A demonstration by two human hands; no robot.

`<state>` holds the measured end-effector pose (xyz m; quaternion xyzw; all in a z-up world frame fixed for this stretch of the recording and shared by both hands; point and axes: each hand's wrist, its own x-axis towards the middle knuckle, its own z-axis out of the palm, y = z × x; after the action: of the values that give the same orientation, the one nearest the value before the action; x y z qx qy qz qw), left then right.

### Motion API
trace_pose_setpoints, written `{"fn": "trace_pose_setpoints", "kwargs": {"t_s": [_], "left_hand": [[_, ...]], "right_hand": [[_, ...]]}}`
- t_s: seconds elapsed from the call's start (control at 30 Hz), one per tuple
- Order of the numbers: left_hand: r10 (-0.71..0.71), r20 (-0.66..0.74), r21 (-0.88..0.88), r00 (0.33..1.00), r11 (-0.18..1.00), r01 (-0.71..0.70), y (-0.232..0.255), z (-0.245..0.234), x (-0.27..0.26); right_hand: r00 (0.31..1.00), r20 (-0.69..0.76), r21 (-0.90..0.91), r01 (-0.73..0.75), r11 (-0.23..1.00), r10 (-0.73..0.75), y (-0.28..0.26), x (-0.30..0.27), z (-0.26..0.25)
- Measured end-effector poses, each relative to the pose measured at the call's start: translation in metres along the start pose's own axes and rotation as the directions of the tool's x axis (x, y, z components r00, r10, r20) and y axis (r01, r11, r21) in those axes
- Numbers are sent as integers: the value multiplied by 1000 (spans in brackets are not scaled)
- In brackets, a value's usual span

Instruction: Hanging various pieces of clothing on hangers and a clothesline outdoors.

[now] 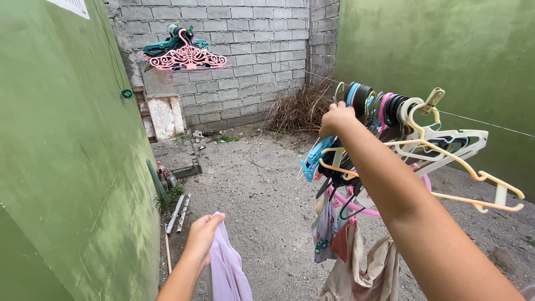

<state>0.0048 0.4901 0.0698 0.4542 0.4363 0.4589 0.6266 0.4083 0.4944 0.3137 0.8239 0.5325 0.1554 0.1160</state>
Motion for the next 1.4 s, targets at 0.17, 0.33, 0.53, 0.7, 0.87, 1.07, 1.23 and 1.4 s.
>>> {"fn": "trace_pose_setpoints", "kwargs": {"t_s": [0.17, 0.33, 0.53, 0.7, 0.87, 1.07, 1.23, 1.4], "left_hand": [[-7, 14, -35, 1000, 999, 8, -3, -5, -1], [-44, -12, 5, 999, 999, 44, 10, -1, -14], [-56, -8, 23, 998, 998, 56, 6, -2, -10], [-22, 5, -14, 1000, 1000, 22, -4, -6, -3], [25, 9, -28, 1000, 999, -25, -20, -9, 9], [62, 6, 21, 998, 998, -62, -28, -10, 12], [118, 76, 101, 990, 987, -126, -31, -33, -2], [81, 143, 144, 986, 984, -102, -22, -43, -36]], "right_hand": [[1000, 1, -100, 3, 995, -3, -12, 8, 8], [989, -136, -51, 54, 997, -60, -19, 13, 18], [883, -461, 70, 136, 988, -89, -17, 30, 36], [729, -652, -114, 181, 977, -211, -19, 18, 24], [686, -638, -201, 288, 936, -349, -60, -36, -23], [381, -734, -206, 663, 720, -561, -141, -130, -43], [172, -889, -44, 891, 452, -425, -184, -200, -25], [438, -891, 447, 892, -63, -123, -219, -179, 46]]}}
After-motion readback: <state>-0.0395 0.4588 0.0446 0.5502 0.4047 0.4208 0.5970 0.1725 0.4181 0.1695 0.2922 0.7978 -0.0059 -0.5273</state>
